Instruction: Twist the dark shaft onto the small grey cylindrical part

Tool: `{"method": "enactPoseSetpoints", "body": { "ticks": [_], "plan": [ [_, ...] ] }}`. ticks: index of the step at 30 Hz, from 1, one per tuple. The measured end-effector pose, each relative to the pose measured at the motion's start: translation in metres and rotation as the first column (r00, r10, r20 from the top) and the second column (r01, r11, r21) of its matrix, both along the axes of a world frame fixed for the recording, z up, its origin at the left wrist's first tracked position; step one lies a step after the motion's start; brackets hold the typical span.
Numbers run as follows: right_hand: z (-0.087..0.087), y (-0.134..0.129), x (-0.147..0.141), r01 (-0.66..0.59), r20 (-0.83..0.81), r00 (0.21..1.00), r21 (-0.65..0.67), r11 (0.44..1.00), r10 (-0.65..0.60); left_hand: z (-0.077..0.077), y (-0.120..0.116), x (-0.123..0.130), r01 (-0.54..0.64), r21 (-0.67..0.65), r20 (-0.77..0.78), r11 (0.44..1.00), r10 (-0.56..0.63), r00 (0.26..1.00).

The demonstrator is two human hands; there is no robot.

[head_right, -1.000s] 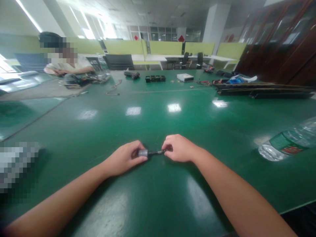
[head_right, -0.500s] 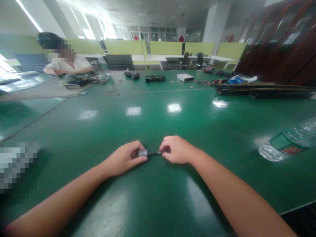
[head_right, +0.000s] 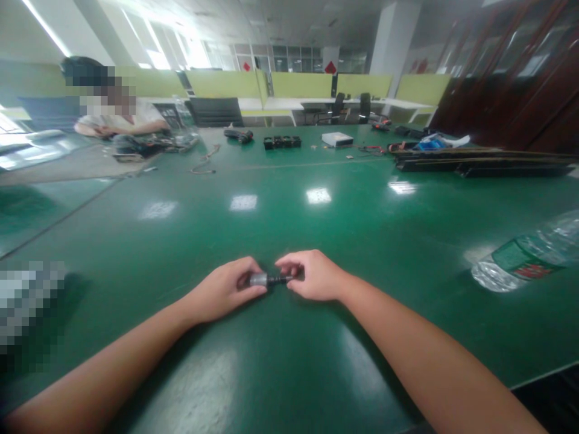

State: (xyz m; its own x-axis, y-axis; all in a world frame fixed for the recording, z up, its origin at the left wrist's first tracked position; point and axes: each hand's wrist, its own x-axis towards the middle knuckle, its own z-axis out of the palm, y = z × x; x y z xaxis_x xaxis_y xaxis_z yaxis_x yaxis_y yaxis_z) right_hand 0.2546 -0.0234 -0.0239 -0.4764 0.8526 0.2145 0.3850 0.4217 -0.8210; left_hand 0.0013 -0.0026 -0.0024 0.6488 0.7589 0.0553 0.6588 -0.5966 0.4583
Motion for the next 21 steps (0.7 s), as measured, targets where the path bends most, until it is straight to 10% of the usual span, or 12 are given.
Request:
{"method": "enactPoseSetpoints", "body": {
  "ticks": [21],
  "plan": [
    [0.001,0.0,-0.021,-0.043,0.245,0.969,0.311,0.949,-0.037,0.0,0.0,0.004,-0.004,0.015,-0.008,1.0,0.004,1.0]
  ]
}}
